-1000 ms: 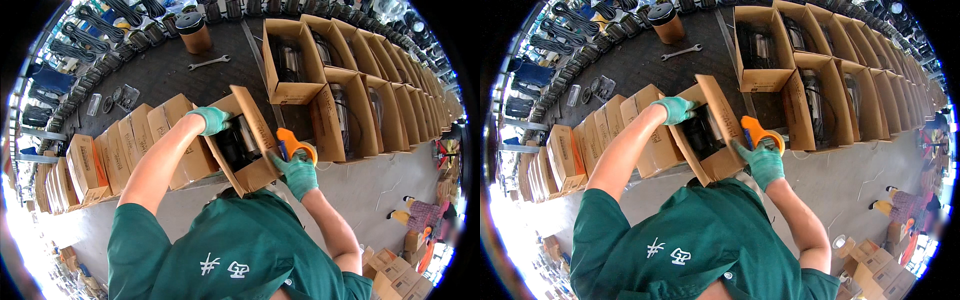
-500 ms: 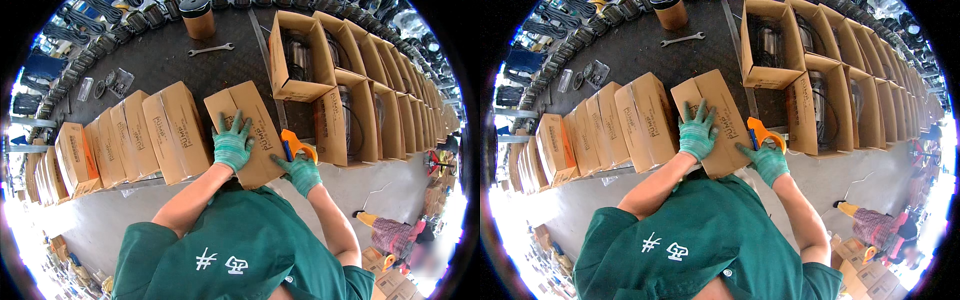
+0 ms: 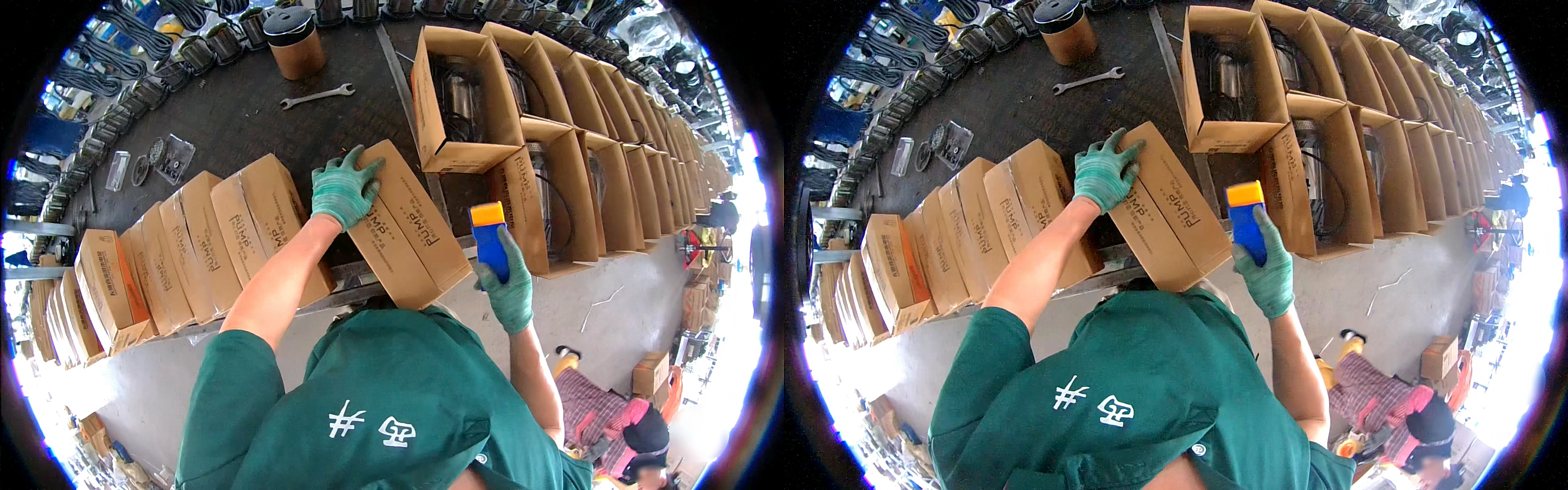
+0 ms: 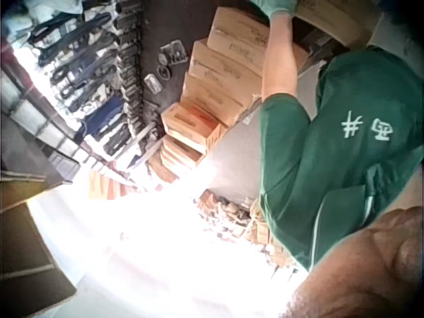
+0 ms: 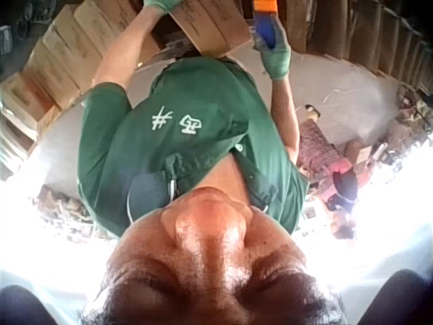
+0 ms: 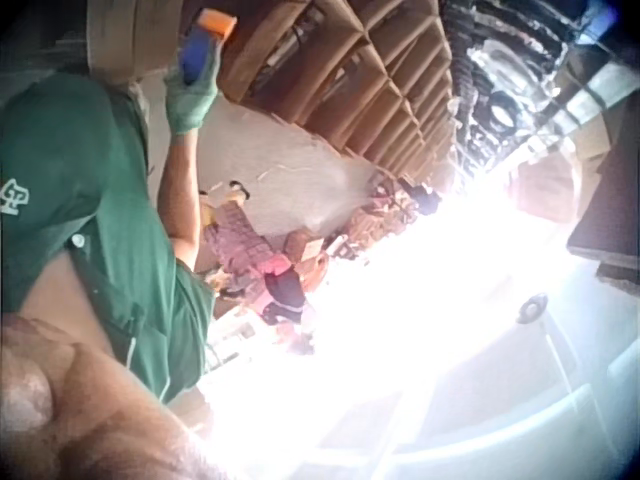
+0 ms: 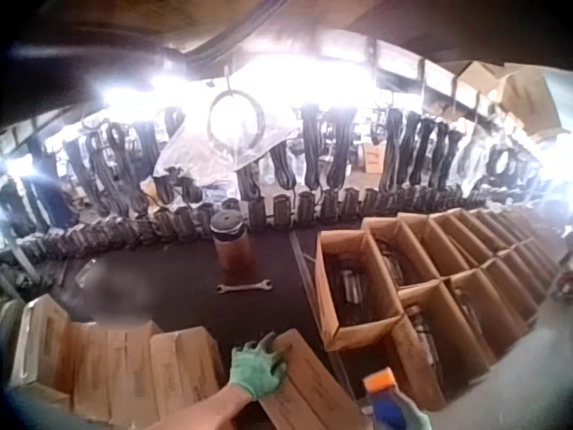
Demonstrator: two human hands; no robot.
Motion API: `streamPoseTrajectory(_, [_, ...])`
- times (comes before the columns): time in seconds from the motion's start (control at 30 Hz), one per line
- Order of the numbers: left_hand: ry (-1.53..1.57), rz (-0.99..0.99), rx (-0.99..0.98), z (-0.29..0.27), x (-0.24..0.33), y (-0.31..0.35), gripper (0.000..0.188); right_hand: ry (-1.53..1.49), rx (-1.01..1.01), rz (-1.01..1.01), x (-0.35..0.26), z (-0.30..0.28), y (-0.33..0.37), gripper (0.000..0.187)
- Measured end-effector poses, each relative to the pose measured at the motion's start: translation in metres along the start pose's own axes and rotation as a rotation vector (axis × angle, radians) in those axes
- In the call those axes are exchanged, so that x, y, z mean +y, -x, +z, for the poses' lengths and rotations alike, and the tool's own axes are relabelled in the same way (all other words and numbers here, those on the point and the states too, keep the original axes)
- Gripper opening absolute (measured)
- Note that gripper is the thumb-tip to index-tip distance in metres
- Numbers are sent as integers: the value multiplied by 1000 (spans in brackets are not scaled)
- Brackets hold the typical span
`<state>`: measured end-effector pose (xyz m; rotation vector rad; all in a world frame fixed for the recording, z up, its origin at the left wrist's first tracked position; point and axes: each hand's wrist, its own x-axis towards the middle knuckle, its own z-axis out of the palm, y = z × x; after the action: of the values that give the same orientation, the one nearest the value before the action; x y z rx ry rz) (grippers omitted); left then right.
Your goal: The person places cylindrical pumps wrapped in black plastic into cardboard boxes labeled 'PUMP'. They use a handheld tape dispenser to seal the boxes and stack them on a pallet. The process is repeated for multiple units in a warehouse setting.
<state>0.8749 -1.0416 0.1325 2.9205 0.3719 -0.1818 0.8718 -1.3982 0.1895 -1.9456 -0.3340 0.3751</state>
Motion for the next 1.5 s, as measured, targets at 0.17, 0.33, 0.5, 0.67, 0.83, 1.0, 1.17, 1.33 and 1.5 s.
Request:
streamPoseTrajectory(0.17, [-18, 5, 36, 7, 5, 1, 54, -540, -71, 96, -20, 44, 4, 85])
streamPoseTrajectory(0.33, [-53, 4, 32, 8, 4, 1, 62, -436, -153, 99, -2, 65, 15, 82])
streamPoseTrajectory(0.5, [-4, 13, 145, 13, 1, 7, 59, -285, -169, 78, 16, 64, 18, 77])
streamPoseTrajectory(0.67, [526, 54, 380, 14, 8, 53, 34, -334, -163, 97, 17, 63, 19, 77])
streamPoseTrajectory(0.83, [1560, -432, -571, 6, 39, 92, 55, -294, -156, 38, 24, 64, 18, 77])
streamPoseTrajectory(1.0, [1654, -415, -571, 16, 64, 81, 42, -301, -182, 116, 11, 63, 18, 76])
streamPoseTrajectory(1.17, [1554, -151, -217, 47, 57, 59, 35, -284, -207, 135, 1, 63, 12, 76])
streamPoseTrajectory(1.33, [841, -140, 88, -9, -55, -58, 40, -208, -185, 150, -1, 71, 1, 73])
streamPoseTrajectory(1.5, [938, -281, -10, 66, -123, -117, 44, -126, -189, 158, -8, 80, -15, 73])
